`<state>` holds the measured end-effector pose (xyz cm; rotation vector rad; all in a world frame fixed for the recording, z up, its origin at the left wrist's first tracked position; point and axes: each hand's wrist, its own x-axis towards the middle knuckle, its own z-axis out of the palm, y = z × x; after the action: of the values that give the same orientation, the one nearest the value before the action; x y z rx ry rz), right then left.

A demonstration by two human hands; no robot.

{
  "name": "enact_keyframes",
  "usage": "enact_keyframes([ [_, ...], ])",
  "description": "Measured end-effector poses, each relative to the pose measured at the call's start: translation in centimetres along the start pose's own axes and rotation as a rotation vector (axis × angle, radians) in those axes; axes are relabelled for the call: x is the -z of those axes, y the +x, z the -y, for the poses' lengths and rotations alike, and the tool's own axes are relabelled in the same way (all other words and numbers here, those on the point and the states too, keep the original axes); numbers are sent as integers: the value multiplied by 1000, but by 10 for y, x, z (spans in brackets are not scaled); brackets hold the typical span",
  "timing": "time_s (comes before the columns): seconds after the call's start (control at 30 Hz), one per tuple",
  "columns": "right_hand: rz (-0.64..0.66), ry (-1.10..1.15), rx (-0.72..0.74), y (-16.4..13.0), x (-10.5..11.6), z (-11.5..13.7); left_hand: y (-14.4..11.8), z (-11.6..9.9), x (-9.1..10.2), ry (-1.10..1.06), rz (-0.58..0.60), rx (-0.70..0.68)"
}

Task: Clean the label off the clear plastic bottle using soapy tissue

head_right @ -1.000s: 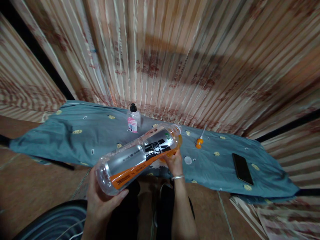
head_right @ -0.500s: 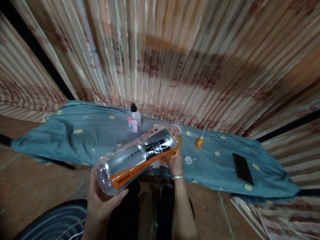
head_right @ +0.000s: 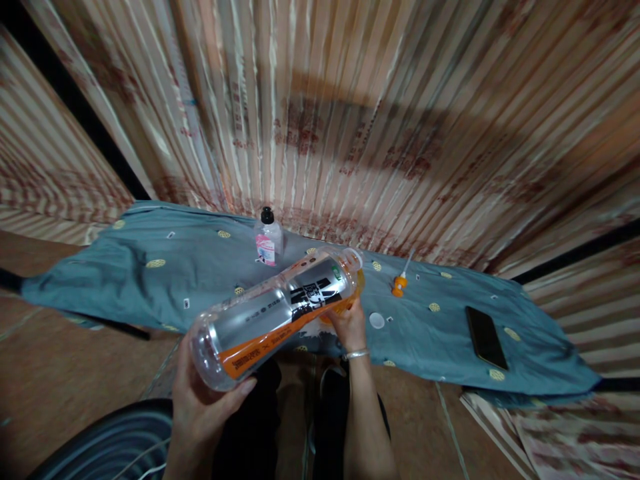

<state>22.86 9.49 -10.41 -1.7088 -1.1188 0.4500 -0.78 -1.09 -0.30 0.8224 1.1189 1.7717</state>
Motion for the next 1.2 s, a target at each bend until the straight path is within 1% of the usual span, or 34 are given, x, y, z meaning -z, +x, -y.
enact_keyframes([
  [0.4,6,21,-29,0,0,-3,-1,1,3,21,4,28],
  [0.63,0,57,-4,-1,1,0,-2,2,4,5,-6,50],
  [0.73,3,55,1,-1,1,1,-2,3,4,32,-12,45],
  [0.87,-17,16,-11,-1,1,-1,-3,4,3,8,-30,41],
  [1.1,14,78,-16,-1,2,5,-2,5,5,12,-6,6],
  [1.2,13,72,-38,-2,2,6,-2,5,6,38,-1,-5],
])
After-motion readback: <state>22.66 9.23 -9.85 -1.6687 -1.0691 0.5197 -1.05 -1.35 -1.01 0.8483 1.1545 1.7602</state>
